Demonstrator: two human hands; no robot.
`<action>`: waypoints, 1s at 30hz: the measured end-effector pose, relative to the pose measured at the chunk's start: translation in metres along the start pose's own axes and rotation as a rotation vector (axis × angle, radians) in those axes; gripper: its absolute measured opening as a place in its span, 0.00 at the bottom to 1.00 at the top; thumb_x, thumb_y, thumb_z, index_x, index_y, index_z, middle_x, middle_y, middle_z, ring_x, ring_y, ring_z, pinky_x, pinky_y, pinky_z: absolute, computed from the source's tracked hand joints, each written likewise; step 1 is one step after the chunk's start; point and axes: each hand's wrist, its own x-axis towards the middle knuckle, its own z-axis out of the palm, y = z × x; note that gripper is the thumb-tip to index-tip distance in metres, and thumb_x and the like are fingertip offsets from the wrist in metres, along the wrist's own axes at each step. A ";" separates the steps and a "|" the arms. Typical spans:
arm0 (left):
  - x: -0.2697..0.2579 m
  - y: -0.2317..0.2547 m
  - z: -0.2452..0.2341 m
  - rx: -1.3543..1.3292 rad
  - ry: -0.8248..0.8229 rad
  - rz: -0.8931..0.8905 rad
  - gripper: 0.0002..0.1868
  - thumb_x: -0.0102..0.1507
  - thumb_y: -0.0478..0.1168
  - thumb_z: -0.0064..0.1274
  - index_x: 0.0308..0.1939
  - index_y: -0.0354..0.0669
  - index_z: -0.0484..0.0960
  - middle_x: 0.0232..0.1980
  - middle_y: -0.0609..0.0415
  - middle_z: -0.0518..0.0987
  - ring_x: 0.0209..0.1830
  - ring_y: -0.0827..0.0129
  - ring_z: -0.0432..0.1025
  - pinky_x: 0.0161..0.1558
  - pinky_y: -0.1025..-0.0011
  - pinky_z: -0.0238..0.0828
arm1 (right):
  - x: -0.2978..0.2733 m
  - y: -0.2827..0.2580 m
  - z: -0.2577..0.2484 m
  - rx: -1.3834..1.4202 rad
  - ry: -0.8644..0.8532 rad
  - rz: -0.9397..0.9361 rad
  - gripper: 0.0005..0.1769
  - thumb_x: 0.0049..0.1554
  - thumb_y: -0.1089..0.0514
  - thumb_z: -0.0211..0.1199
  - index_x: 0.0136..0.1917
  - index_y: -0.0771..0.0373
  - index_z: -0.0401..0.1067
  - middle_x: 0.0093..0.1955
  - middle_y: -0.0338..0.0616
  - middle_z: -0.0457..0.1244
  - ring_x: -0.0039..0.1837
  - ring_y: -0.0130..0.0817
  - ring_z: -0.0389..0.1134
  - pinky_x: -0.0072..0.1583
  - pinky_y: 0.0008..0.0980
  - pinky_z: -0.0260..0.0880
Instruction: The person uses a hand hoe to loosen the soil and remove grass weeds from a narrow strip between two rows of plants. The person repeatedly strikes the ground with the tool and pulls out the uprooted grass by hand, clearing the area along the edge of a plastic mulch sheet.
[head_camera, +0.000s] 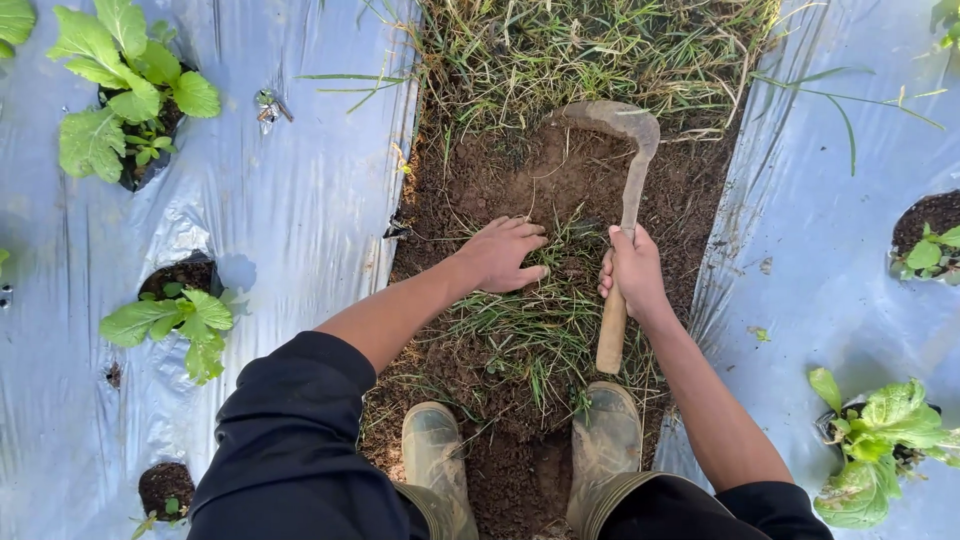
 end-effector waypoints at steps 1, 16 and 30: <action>0.000 -0.004 -0.003 -0.001 0.000 -0.001 0.37 0.71 0.66 0.33 0.77 0.50 0.68 0.81 0.52 0.63 0.83 0.53 0.53 0.81 0.52 0.44 | -0.001 0.003 0.002 -0.001 -0.001 0.000 0.09 0.69 0.56 0.46 0.56 0.65 0.60 0.24 0.40 0.53 0.21 0.28 0.56 0.22 0.29 0.60; -0.025 -0.035 -0.044 0.045 -0.023 -0.286 0.44 0.71 0.68 0.34 0.85 0.52 0.47 0.87 0.45 0.37 0.87 0.47 0.36 0.83 0.50 0.36 | -0.006 0.009 0.018 -0.086 0.034 0.006 0.16 0.69 0.55 0.46 0.63 0.69 0.61 0.24 0.44 0.55 0.21 0.31 0.58 0.21 0.31 0.62; -0.018 -0.040 -0.047 -0.019 -0.022 -0.285 0.45 0.68 0.67 0.42 0.83 0.53 0.52 0.86 0.47 0.38 0.86 0.46 0.40 0.82 0.52 0.45 | 0.003 -0.003 0.033 -0.079 0.023 0.072 0.13 0.69 0.53 0.46 0.60 0.62 0.62 0.24 0.40 0.54 0.20 0.29 0.57 0.20 0.30 0.61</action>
